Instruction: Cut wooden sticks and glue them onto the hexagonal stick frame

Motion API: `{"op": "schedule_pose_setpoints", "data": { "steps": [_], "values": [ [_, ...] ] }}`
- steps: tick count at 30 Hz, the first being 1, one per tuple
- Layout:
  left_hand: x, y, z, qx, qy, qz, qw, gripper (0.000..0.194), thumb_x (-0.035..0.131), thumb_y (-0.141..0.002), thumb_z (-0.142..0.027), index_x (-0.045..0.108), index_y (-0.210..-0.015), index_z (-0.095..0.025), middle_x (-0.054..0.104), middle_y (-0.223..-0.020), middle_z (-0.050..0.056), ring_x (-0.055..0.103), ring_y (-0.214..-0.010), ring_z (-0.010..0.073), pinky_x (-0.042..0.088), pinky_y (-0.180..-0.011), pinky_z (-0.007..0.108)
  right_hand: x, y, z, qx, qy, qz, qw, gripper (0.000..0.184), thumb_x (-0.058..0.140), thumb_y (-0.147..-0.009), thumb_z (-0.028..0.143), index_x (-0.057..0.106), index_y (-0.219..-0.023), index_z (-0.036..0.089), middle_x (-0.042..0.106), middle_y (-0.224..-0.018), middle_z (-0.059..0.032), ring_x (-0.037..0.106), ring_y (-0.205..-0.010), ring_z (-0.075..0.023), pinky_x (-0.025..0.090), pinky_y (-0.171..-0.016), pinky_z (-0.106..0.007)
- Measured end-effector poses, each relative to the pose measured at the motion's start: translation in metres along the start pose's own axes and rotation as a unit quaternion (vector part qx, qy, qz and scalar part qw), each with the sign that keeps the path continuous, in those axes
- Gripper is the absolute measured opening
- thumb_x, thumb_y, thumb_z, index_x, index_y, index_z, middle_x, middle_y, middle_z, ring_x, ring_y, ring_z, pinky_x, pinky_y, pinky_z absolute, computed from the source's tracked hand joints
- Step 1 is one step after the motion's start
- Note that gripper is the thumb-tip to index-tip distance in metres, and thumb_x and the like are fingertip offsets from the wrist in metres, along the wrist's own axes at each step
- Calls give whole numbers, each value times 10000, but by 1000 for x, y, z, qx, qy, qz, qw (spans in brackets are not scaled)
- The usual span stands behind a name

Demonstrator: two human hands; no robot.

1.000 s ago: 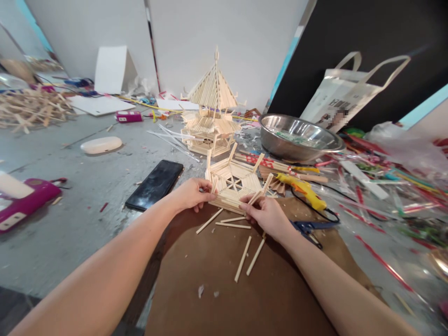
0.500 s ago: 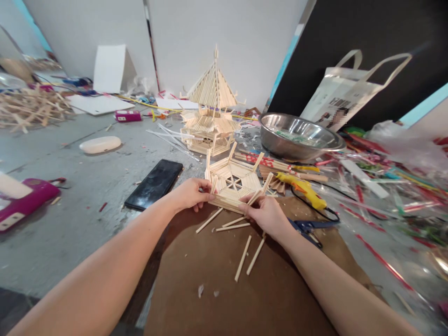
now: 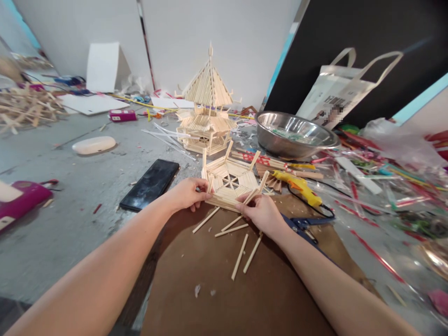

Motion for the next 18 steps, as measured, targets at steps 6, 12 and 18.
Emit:
{"op": "schedule_pose_setpoints", "data": {
  "steps": [6, 12, 18],
  "values": [
    [1, 0, -2, 7, -4, 5, 1000, 210, 526, -662, -309, 513, -807, -156, 452, -602, -28, 464, -397, 53, 422, -318, 165, 2, 1, 1, 6, 2, 8, 1000, 195, 551, -617, 313, 613, -734, 170, 571, -515, 5, 516, -483, -131, 398, -490, -247],
    [0, 1, -4, 3, -24, 2, 1000, 194, 519, -670, -295, 522, -792, -144, 459, -535, -35, 467, -368, 58, 416, -310, 161, 3, 1, 1, -1, 4, 10, 1000, 203, 538, -630, 313, 614, -748, 167, 575, -521, 5, 512, -474, -125, 401, -495, -245],
    [0, 1, -5, 5, -34, 0, 999, 176, 507, -678, -273, 514, -799, -144, 456, -512, -44, 471, -362, 59, 411, -309, 153, 3, 0, 0, -6, 21, 7, 1000, 214, 536, -630, 307, 618, -763, 161, 589, -535, 4, 526, -492, -126, 404, -508, -239]
  ]
}}
Point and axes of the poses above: each hand's wrist, its own y-axis away from the middle knuckle, its own x-axis out of the palm, z = x × y, the point moved 9 cm from there along -y, towards the middle knuckle
